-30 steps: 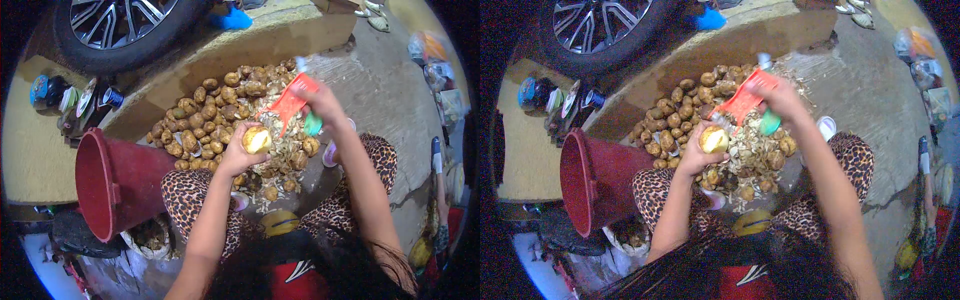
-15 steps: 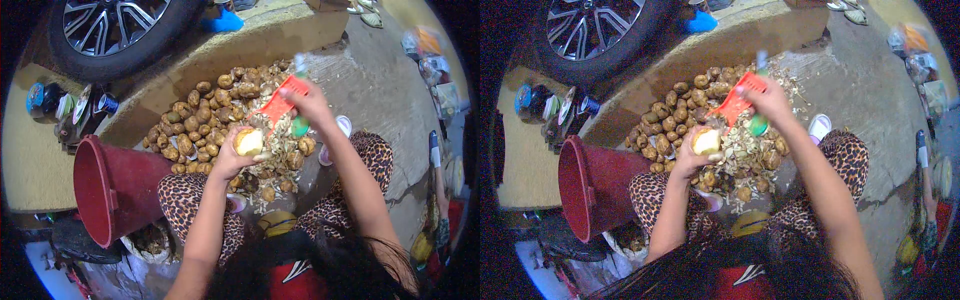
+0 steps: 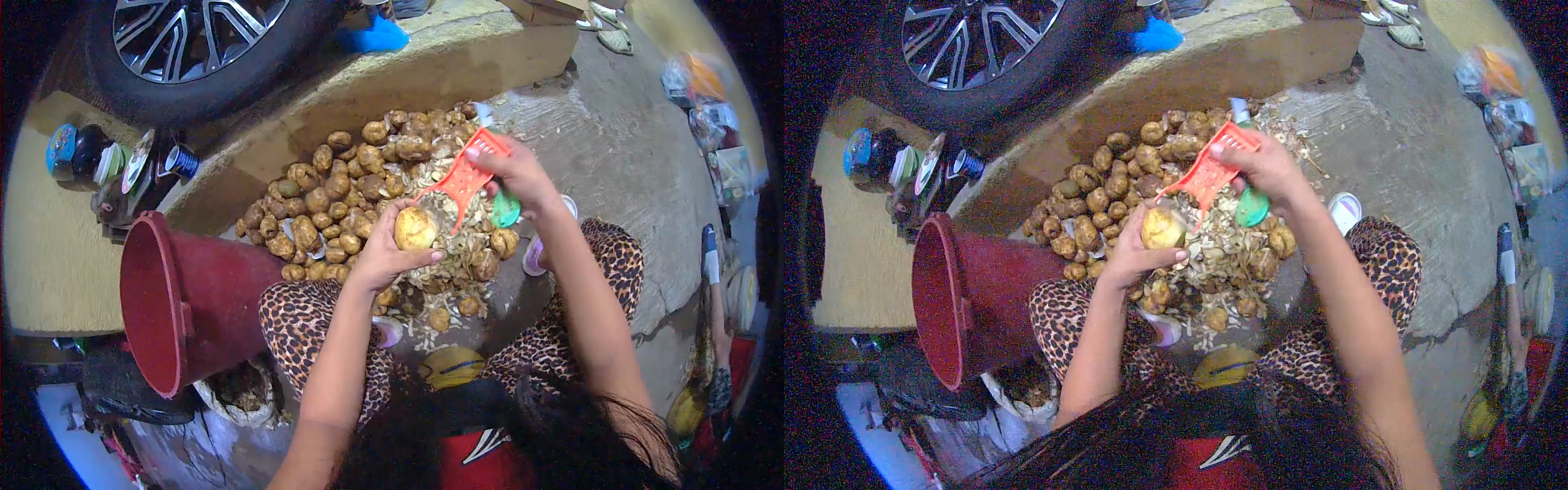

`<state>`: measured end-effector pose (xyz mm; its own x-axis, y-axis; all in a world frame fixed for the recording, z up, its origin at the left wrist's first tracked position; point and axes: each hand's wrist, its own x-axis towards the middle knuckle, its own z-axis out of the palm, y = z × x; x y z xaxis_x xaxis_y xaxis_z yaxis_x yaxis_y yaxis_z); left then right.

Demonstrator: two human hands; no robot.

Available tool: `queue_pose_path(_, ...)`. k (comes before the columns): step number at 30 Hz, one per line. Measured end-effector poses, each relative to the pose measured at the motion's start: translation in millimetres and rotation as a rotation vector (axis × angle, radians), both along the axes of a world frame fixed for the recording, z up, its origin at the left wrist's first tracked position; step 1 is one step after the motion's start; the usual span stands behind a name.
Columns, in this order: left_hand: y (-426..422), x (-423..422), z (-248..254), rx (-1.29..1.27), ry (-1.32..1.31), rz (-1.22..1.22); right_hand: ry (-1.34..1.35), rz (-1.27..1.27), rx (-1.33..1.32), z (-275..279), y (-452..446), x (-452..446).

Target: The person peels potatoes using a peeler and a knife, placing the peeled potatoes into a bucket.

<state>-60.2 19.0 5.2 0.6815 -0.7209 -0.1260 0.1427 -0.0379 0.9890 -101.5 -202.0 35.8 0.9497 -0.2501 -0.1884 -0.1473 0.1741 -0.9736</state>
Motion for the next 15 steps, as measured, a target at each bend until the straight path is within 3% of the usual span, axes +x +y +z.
queue_pose_path(5,-2,-3,-4,0.033,0.024,-0.071,-0.017,0.209,-0.169,5,25,-2)
queue_pose_path(6,-1,-5,-5,0.05,0.028,-0.078,-0.068,0.115,-0.273,-1,25,1)
queue_pose_path(9,1,-6,3,0.094,0.003,-0.124,0.06,0.042,-0.227,0,5,4)
queue_pose_path(13,5,-3,-4,0.048,-0.023,-0.125,-0.061,-0.1,-0.096,8,-18,7)
queue_pose_path(15,1,-3,-7,0.028,0.01,-0.085,0.043,-0.035,-0.148,11,12,-1)
